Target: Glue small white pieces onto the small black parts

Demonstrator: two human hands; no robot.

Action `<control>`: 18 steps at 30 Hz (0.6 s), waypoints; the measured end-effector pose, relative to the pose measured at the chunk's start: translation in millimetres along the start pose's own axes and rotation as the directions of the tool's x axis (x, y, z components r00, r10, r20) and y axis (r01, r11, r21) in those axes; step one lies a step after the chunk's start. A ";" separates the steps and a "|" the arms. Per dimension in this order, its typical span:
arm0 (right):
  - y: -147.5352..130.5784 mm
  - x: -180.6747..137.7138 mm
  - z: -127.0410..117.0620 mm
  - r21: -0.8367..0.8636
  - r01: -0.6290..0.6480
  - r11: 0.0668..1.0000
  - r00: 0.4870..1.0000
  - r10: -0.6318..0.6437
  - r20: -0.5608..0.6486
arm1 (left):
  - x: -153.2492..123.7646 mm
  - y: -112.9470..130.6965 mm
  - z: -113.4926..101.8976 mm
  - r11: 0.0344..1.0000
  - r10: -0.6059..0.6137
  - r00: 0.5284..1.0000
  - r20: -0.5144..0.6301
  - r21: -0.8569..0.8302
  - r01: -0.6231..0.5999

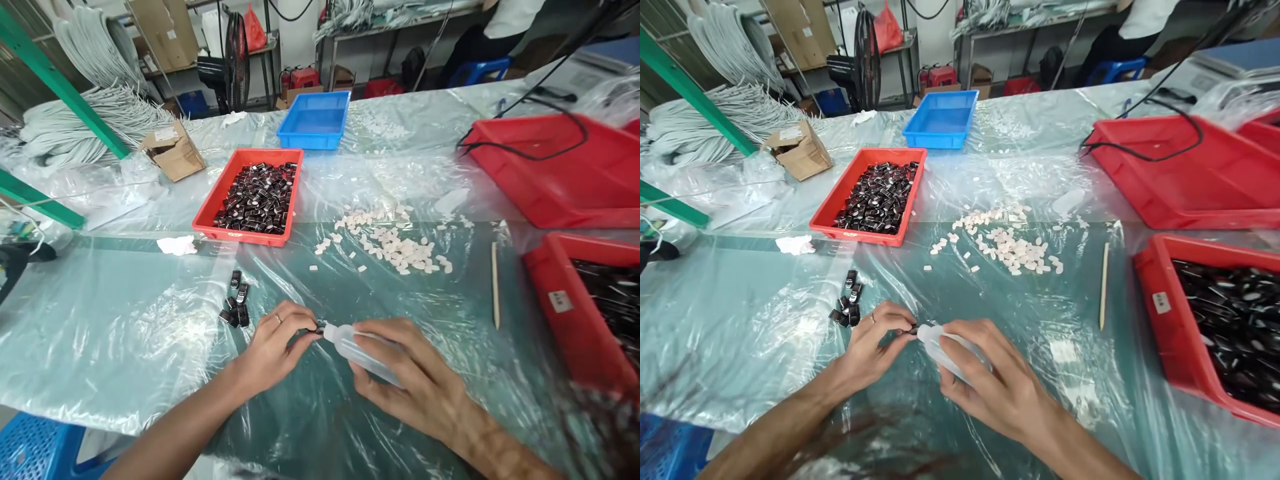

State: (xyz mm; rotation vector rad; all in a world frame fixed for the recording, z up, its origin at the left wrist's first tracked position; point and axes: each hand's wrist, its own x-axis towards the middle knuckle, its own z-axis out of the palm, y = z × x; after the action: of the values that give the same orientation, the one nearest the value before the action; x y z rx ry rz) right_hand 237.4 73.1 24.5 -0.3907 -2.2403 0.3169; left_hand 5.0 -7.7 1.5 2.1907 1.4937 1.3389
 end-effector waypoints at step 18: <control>2.3 -10.3 5.9 -0.024 0.040 0.999 0.999 -0.040 -0.036 | 1.3 -0.7 -0.8 0.997 0.081 0.997 0.021 -0.010 -0.080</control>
State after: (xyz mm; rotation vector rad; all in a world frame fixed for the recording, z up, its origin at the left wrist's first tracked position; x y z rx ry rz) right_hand 239.7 70.8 12.9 -0.3608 -2.2153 0.2607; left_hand 4.1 -6.5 2.3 2.2747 1.4033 1.3390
